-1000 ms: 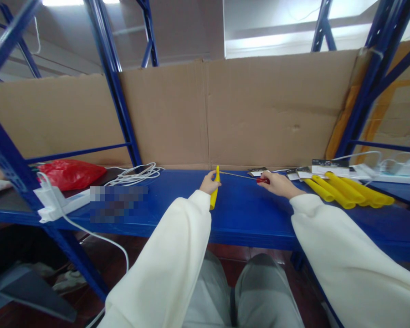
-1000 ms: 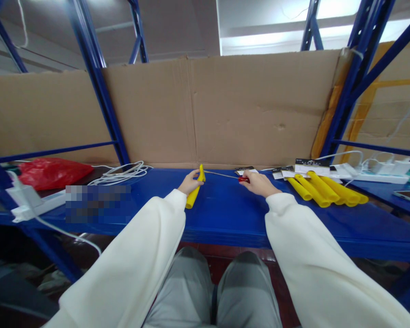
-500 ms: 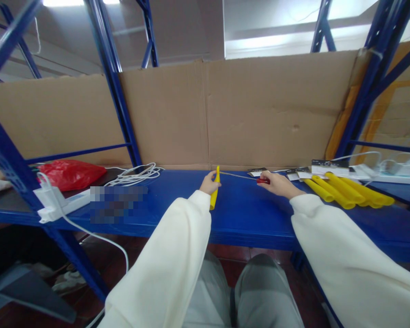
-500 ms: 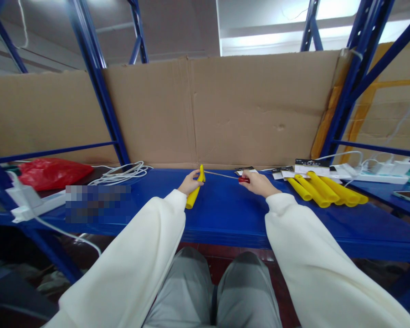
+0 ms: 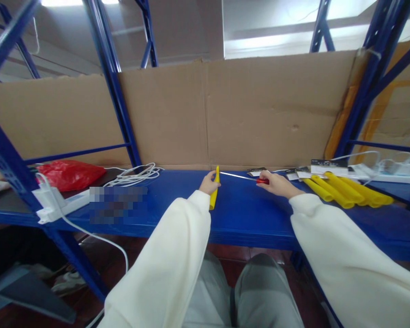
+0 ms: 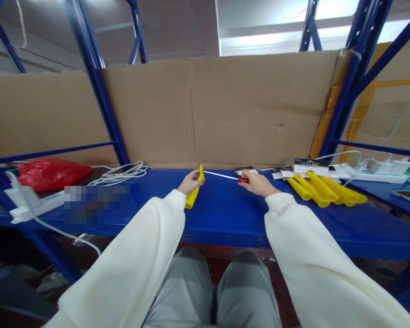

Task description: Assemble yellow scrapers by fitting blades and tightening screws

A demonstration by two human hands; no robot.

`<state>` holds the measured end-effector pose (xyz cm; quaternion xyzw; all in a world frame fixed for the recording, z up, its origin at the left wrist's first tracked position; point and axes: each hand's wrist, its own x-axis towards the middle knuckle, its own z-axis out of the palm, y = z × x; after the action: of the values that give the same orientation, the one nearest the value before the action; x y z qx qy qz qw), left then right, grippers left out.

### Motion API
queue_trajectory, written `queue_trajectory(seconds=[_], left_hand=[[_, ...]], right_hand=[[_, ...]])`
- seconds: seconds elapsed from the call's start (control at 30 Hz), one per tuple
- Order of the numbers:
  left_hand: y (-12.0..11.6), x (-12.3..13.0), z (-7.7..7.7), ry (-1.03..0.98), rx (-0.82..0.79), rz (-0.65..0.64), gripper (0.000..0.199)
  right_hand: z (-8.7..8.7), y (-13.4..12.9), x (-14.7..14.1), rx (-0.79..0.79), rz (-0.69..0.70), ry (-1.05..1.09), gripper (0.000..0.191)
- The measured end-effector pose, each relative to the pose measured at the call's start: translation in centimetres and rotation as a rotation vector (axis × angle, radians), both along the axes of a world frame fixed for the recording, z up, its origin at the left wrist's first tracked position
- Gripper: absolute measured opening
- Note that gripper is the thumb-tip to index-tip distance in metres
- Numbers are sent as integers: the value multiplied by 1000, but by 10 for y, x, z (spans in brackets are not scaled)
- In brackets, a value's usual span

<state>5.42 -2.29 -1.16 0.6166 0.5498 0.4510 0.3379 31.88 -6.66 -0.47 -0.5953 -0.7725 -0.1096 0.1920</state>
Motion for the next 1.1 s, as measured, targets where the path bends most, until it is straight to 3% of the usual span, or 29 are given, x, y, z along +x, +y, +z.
queue_trajectory(seconds=[0.3, 0.5, 0.73, 1.1], left_hand=[[-7, 1, 5, 14, -25, 0, 72], [-11, 2, 6, 11, -128, -72, 76], [-12, 6, 5, -27, -135, -103, 75], [0, 5, -2, -46, -125, -55, 72]], right_hand=[[1, 1, -2, -142, 31, -14, 24], [-2, 6, 1, -143, 26, 3, 30], [-3, 10, 6, -141, 44, 22, 28], [0, 8, 7, -197, -95, -33, 26]])
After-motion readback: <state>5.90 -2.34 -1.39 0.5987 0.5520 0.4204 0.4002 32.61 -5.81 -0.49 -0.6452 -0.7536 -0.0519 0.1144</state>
